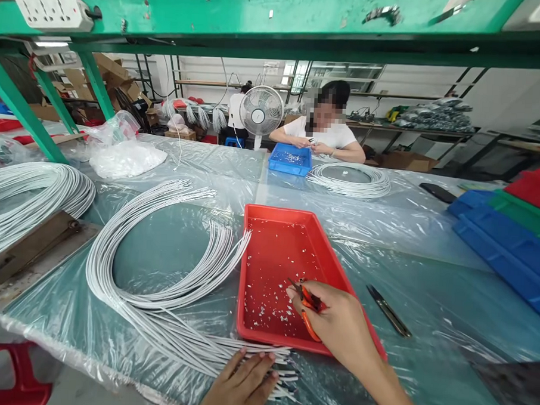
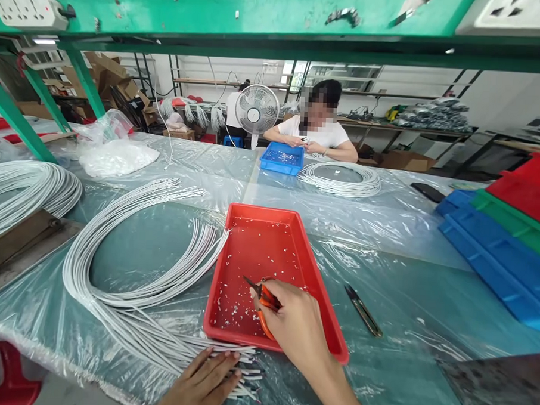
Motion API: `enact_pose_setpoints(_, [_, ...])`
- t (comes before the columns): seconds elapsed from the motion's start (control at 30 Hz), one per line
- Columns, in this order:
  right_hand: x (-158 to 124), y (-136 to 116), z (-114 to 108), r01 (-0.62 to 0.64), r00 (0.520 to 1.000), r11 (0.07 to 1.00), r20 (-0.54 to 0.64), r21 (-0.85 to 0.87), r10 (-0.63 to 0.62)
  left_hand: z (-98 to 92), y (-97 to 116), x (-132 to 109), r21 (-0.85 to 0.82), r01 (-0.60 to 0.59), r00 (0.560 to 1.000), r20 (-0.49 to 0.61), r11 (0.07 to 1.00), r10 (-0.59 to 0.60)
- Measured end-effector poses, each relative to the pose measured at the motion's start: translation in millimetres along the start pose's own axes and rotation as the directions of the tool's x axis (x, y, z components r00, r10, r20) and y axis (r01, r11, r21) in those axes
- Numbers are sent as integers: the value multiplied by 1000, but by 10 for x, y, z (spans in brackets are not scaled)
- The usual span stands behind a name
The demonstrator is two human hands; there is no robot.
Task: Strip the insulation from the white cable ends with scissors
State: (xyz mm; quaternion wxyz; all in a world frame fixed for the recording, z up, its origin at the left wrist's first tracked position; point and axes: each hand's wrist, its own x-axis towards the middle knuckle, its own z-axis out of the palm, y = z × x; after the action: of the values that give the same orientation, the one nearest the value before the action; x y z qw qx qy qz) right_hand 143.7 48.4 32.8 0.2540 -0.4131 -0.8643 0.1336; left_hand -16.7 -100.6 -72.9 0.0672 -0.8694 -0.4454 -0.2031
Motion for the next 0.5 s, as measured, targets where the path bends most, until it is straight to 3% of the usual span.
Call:
enact_pose_setpoints(0.07, [-29, 66, 31, 19, 1000, 1000, 5, -13, -19, -65, -14, -12, -141, 59, 998, 23, 988, -56])
enact_pose_setpoints(0.17, [-65, 168, 79, 55, 998, 998, 8, -42, -55, -211, -50, 2, -394, 251, 966, 47, 884, -253])
enact_pose_setpoints(0.27, [-93, 245, 128, 85, 996, 994, 2, -67, -85, -291, -90, -10, -427, 375, 926, 128, 823, -355])
enact_pose_setpoints(0.4, [-128, 301, 183, 137, 990, 988, 0, -66, -138, -370, -113, -31, -509, 388, 916, 120, 768, -383])
enact_pose_setpoints(0.47, [-147, 319, 206, 163, 987, 985, -1, -58, -163, -483, -128, 14, -581, 460, 862, 111, 671, -495])
enact_pose_setpoints(0.5, [-156, 329, 216, 174, 985, 983, -5, -54, -174, -559, -146, 56, -604, 516, 815, 129, 607, -565])
